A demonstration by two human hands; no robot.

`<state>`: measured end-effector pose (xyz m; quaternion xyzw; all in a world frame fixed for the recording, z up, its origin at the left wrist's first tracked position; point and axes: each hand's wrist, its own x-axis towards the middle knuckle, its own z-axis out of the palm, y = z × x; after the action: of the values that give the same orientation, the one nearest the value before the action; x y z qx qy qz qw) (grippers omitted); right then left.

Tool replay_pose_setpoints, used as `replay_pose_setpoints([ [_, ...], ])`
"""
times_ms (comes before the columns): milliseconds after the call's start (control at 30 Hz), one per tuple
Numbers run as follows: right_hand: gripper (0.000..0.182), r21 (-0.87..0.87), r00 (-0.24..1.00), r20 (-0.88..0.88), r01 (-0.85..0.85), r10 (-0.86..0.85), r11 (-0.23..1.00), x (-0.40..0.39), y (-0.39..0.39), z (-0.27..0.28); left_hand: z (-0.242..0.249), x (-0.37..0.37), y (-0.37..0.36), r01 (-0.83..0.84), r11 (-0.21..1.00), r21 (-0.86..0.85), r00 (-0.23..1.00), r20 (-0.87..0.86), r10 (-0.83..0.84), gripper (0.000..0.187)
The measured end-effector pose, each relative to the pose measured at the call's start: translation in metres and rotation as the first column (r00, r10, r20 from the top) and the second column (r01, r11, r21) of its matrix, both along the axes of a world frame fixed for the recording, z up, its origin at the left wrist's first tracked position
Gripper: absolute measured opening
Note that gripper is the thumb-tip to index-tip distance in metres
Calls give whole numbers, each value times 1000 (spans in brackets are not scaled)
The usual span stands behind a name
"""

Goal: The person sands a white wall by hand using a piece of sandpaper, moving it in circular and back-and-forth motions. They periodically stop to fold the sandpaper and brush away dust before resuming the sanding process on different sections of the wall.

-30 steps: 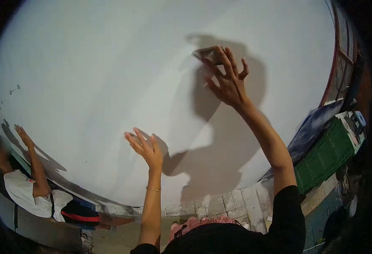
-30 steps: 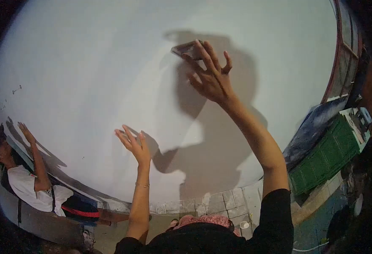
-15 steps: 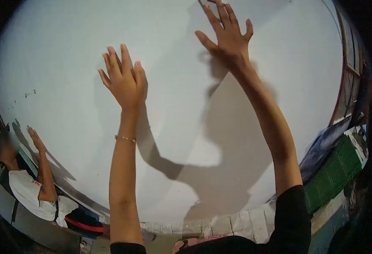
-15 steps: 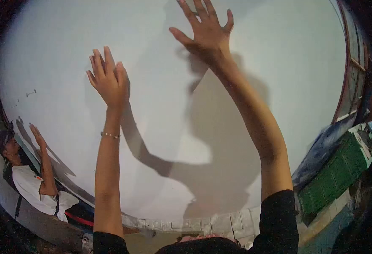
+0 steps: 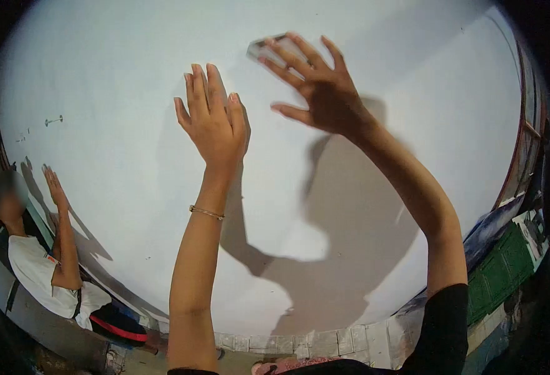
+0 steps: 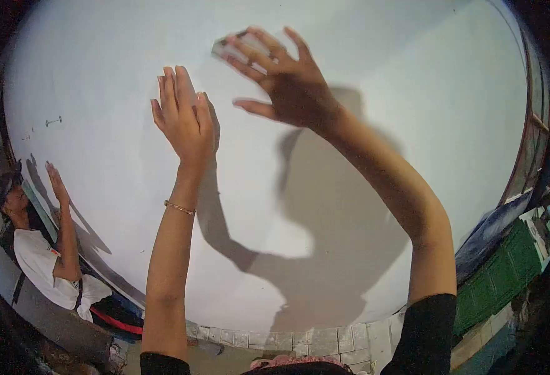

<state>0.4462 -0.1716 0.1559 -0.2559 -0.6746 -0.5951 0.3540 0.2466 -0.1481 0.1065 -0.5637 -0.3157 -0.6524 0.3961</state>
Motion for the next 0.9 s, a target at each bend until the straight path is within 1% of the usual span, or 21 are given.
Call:
replay_pose_setpoints([
  [33, 66, -77, 999, 48, -5, 9, 997, -1, -3, -2, 1, 0, -1, -35, 999, -23, 999, 17, 36, 54],
  [67, 66, -75, 999, 48, -4, 8, 997, 1, -5, 3, 1, -2, -1, -34, 999, -22, 999, 16, 35, 54],
  [133, 65, 13, 990, -112, 88, -86, 996, 9, -3, 21, 1, -7, 1, -32, 999, -24, 999, -11, 32, 54],
  [167, 64, 63, 972, -215, 106, -91, 992, 15, 1, 29, 1, -11, 1, -52, 997, -52, 998, -26, 50, 54],
  [200, 66, 136, 965, -261, 23, 13, 990, 18, 8, 34, 1, -14, 2, -43, 998, -54, 999, -18, 42, 54],
  [267, 68, 130, 958, -262, 153, -115, 980, -6, 0, 17, 5, -25, 1, -45, 998, -48, 998, -51, 42, 53],
  [333, 70, -49, 994, -7, 112, -112, 993, -27, -9, -7, 12, -39, 5, -61, 998, -28, 996, -66, 59, 53],
  [367, 72, -78, 998, 46, 39, -36, 996, -31, -7, -11, 17, -47, 7, -80, 997, -6, 994, -79, 79, 53],
  [400, 72, -73, 998, 42, 48, -45, 996, -32, -4, -6, 23, -56, 9, -70, 998, 0, 994, -82, 70, 53],
  [467, 74, 120, 984, -142, 128, -110, 985, -31, 4, 10, 34, -75, 12, -99, 995, 19, 988, -117, 101, 52],
  [500, 74, 198, 972, -210, 144, -102, 970, -32, 12, 17, 39, -86, 14, -103, 994, 22, 983, -150, 105, 51],
  [533, 74, 197, 972, -210, 147, -105, 969, -43, 12, 15, 44, -97, 16, -100, 995, 22, 983, -151, 102, 51],
  [600, 75, 124, 955, -295, 30, 8, 992, -78, 10, 1, 57, -118, 19, -189, 980, 67, 956, -214, 199, 54],
  [667, 72, 14, 999, -34, -18, 18, 1000, -100, 15, -10, 67, -140, 23, -187, 979, 76, 956, -216, 199, 55],
  [733, 69, -54, 998, -54, 13, -16, 998, -109, 10, -2, 71, -157, 22, -217, 974, 62, 959, -175, 225, 55],
  [800, 68, 86, 951, -302, 92, -62, 992, -110, 14, 18, 73, -163, 25, -211, 975, 67, 957, -187, 220, 56],
  [833, 68, 173, 925, -381, 75, -3, 982, -108, 25, 27, 72, -164, 27, -200, 977, 75, 959, -187, 211, 57],
  [867, 68, 185, 925, -381, 77, 0, 980, -120, 25, 29, 71, -164, 27, -193, 978, 80, 961, -187, 205, 58],
  [900, 68, 153, 920, -390, 31, 31, 988, -134, 24, 25, 72, -164, 25, -205, 977, 62, 960, -180, 213, 58],
])
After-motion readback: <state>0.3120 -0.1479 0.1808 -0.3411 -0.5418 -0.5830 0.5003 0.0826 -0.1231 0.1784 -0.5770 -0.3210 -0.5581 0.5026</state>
